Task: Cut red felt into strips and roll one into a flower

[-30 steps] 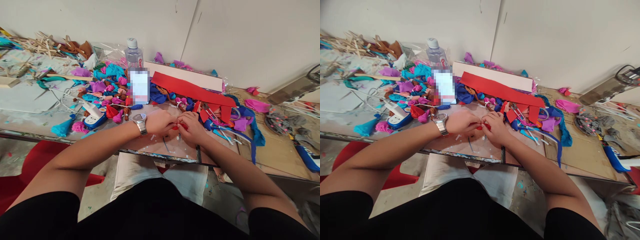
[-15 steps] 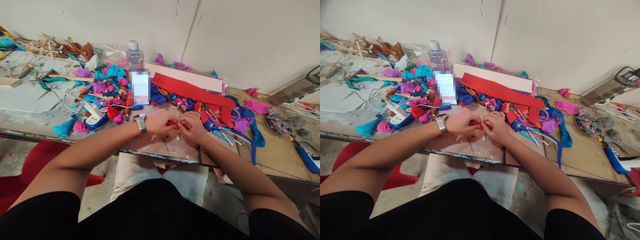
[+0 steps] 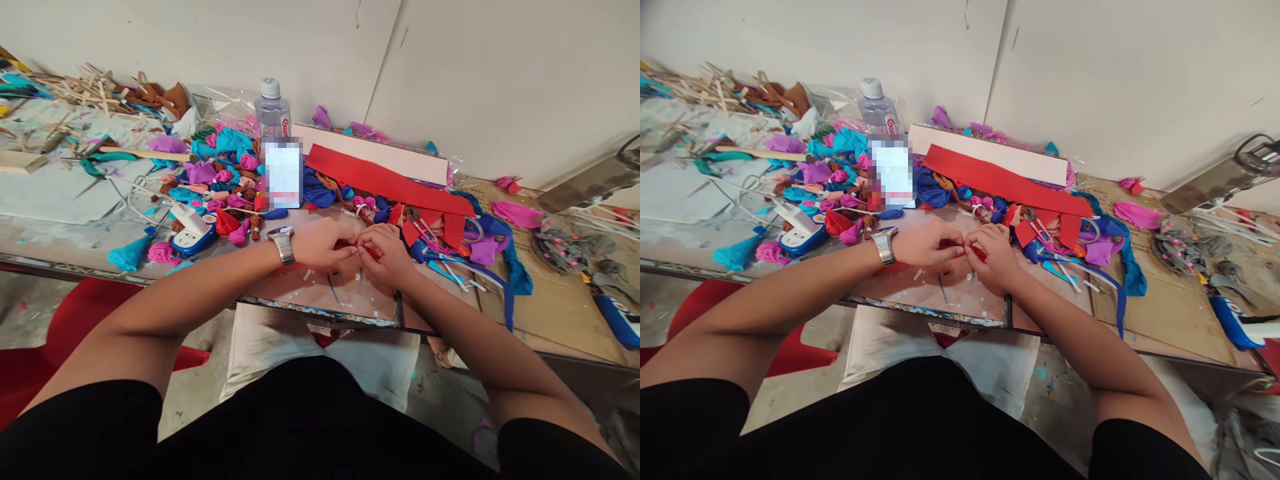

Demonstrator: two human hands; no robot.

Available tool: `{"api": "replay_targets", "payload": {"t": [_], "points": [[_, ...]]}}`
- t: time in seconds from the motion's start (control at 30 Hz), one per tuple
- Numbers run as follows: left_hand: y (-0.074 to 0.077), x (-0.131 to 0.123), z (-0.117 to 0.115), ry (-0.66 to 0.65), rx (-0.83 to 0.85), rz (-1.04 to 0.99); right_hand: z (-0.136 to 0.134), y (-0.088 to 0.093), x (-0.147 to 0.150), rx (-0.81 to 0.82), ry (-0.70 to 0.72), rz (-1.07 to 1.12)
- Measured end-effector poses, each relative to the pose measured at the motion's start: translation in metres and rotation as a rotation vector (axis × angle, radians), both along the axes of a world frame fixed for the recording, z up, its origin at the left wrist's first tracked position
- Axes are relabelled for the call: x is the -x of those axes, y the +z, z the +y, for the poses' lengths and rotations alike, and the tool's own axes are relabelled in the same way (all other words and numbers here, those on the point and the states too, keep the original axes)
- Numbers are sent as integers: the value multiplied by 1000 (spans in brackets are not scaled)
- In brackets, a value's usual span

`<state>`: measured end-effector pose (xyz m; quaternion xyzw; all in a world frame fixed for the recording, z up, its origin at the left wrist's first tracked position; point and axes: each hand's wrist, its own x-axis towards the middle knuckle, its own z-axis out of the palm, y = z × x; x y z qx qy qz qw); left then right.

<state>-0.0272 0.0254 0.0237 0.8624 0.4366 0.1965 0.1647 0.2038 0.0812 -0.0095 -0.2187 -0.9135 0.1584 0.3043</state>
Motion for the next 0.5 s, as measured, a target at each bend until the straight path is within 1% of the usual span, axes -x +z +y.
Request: {"api": "replay_targets", "payload": {"t": [0.1, 0.3, 0.5], "points": [[2, 1, 1, -2, 11, -24, 0, 1, -1, -18, 11, 11], [1, 0, 0, -5, -32, -14, -1, 1, -1, -3, 13, -19], [0, -1, 0, -30, 13, -15, -2, 0, -1, 2, 36, -65]]}}
